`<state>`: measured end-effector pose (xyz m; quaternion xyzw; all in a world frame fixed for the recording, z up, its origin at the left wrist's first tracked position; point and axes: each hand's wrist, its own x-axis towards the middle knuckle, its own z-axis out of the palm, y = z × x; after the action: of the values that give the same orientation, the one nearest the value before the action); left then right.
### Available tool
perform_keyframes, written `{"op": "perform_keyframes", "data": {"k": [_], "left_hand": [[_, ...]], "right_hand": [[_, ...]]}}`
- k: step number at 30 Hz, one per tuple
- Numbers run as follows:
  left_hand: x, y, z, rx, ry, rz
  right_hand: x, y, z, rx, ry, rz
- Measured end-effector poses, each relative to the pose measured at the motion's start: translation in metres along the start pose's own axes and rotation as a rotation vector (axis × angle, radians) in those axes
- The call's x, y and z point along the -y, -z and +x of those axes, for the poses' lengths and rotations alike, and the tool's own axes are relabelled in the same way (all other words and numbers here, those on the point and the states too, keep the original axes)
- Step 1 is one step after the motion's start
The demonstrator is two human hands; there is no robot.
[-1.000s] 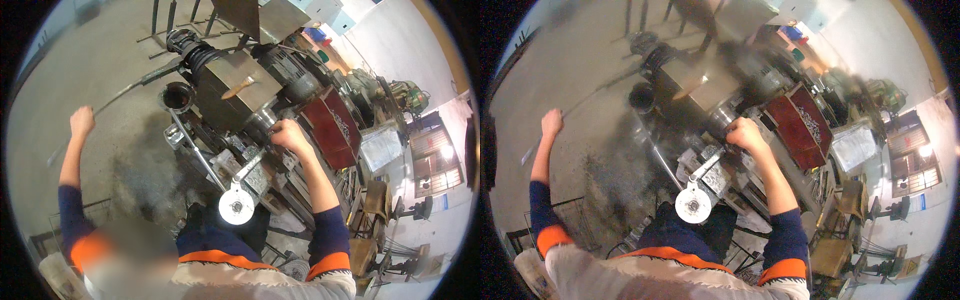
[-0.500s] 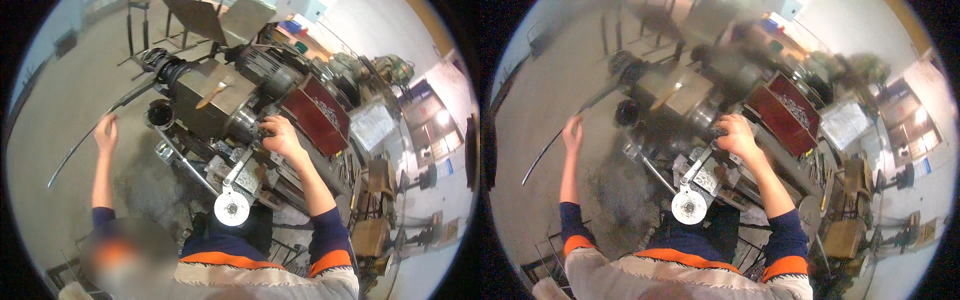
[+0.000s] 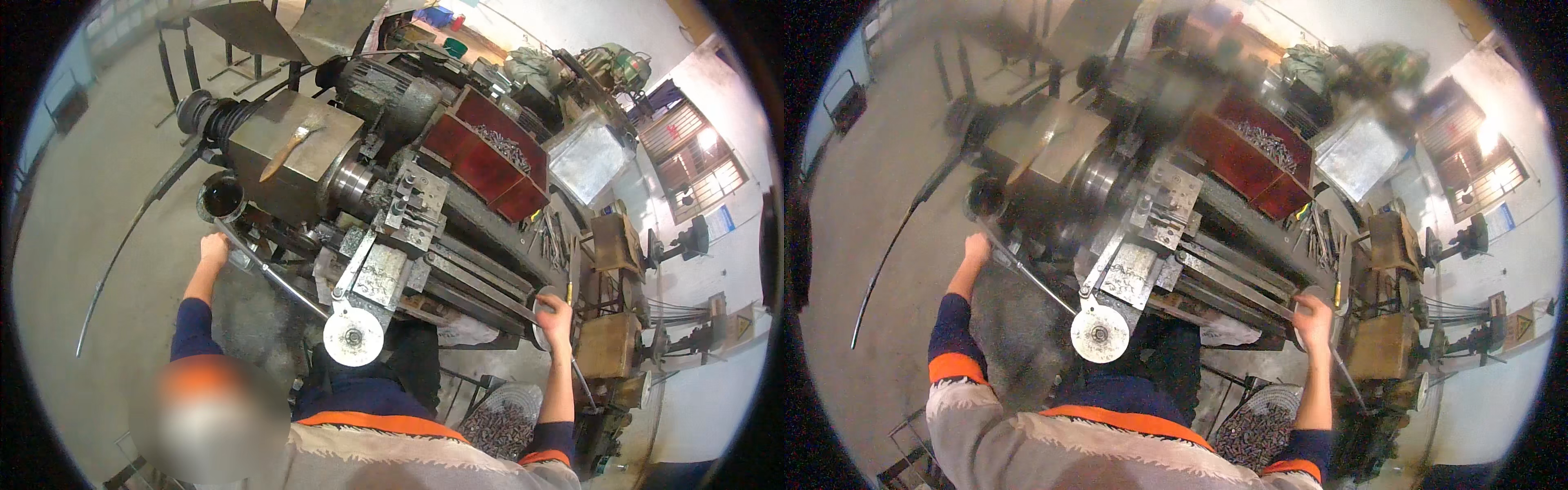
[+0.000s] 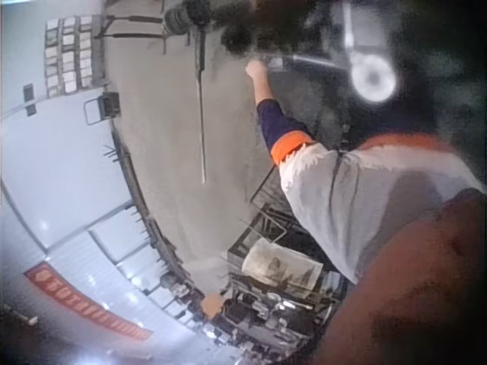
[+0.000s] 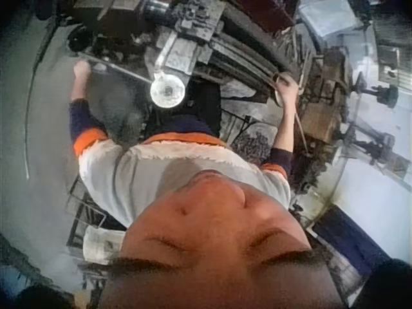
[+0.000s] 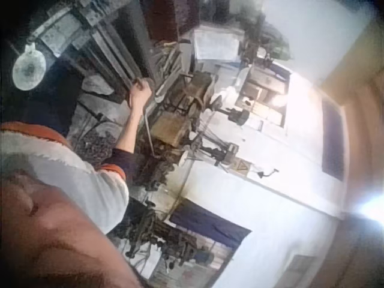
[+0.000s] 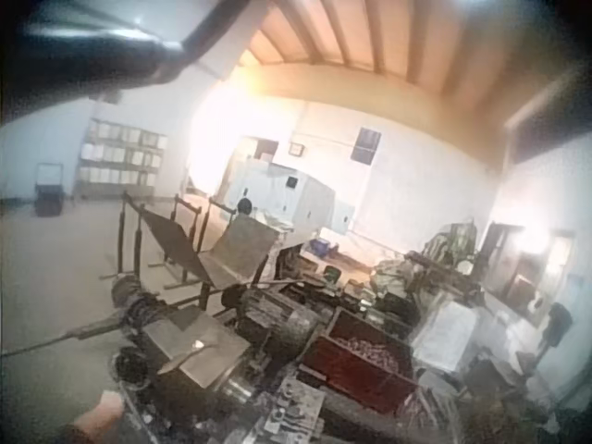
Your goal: The person operates a metal turning machine, repeatedly loading small metal pieces into the chuck, adjusting controls, and removing finished parts. The person places the finished pieces into a nearby container.
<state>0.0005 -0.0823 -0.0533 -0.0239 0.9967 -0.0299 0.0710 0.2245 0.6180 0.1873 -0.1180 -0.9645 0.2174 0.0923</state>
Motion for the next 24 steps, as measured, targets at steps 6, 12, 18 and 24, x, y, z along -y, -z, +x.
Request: {"op": "perform_keyframes", "data": {"k": [6,12,18,24], "left_hand": [[0.033,-0.007,-0.042,-0.167,-0.010,-0.248],[0.036,0.031,-0.051,-0.278,0.206,-1.221],[-0.023,0.061,-0.035,-0.246,0.411,-1.329],[-0.056,0.055,-0.019,-0.348,0.553,-1.704]], "right_hand": [[-0.144,0.027,-0.048,-0.108,-0.425,-0.285],[-0.286,0.039,-0.100,0.285,-0.753,-0.639],[-0.298,0.031,-0.113,0.166,-0.841,-0.667],[-0.232,0.002,-0.167,-0.004,-0.844,-0.602]]}}
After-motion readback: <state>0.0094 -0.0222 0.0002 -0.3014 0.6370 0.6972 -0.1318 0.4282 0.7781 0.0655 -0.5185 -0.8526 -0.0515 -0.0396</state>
